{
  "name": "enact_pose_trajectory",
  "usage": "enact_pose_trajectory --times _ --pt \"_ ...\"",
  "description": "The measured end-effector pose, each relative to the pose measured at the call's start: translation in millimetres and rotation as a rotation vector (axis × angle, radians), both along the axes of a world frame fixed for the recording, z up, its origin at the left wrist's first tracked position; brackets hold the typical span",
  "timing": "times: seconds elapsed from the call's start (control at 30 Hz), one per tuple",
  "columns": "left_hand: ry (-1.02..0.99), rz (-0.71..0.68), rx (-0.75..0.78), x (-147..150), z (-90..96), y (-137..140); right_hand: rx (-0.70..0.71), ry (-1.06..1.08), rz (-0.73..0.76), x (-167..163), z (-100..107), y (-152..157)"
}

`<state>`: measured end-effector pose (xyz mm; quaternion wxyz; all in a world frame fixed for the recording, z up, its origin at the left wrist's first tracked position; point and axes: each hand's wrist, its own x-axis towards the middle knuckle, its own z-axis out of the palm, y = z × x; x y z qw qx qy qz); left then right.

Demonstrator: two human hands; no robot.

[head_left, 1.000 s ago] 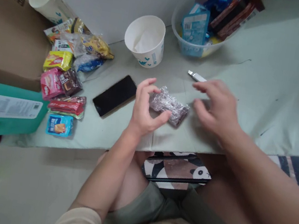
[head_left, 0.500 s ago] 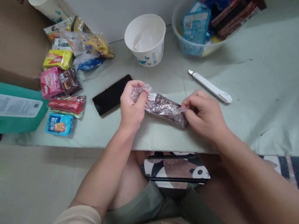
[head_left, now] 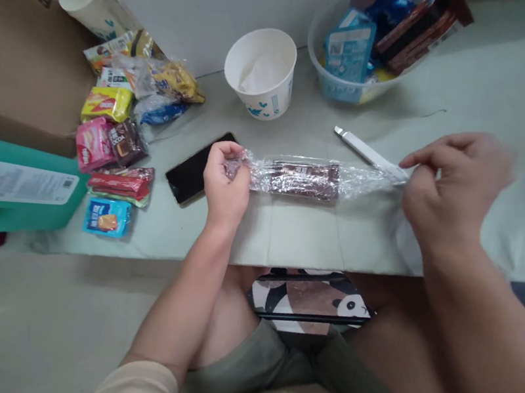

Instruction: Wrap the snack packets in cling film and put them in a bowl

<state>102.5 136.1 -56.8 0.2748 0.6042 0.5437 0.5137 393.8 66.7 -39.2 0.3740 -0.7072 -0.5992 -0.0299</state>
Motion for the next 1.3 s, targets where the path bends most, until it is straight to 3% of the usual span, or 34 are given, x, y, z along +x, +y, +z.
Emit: enact_pose_trajectory --times 0.07,0.13,0.23,0.33,0.5,0.8,1.13,1.3 --pt "0.188 -0.043 0.117 -0.9 4.4 -3.4 0.170 0.021 0.043 -11.8 4.9 -1.9" --pt "0.331 -0.100 0.217 -0.8 9.5 -7.1 0.204 0.009 0.223 -30.1 9.3 -4.1" --pt "0.439 -0.148 0.307 0.7 14.9 -11.1 -0.057 -0.079 0.379 -51.9 9.4 -5.9" --pt "0.471 -0.161 0.300 1.3 17.5 -12.9 -0.269 -0.152 0.279 -54.4 5.4 -6.3" --pt "0.367 -0.132 0.271 -1.5 19.6 -13.2 -0.363 -0.157 0.232 -41.7 10.1 -7.2" --pt "-0.042 -0.052 0.083 -9.0 5.7 -2.2 -0.482 -0.126 0.233 -42.8 7.6 -6.4" --pt "-0.037 0.018 0.050 -16.3 6.1 0.7 -0.134 0.019 0.198 -37.9 16.0 -9.0" --pt "-0.076 0.027 0.029 -17.8 3.5 4.3 0.043 0.021 0.097 -41.6 23.7 -13.8"
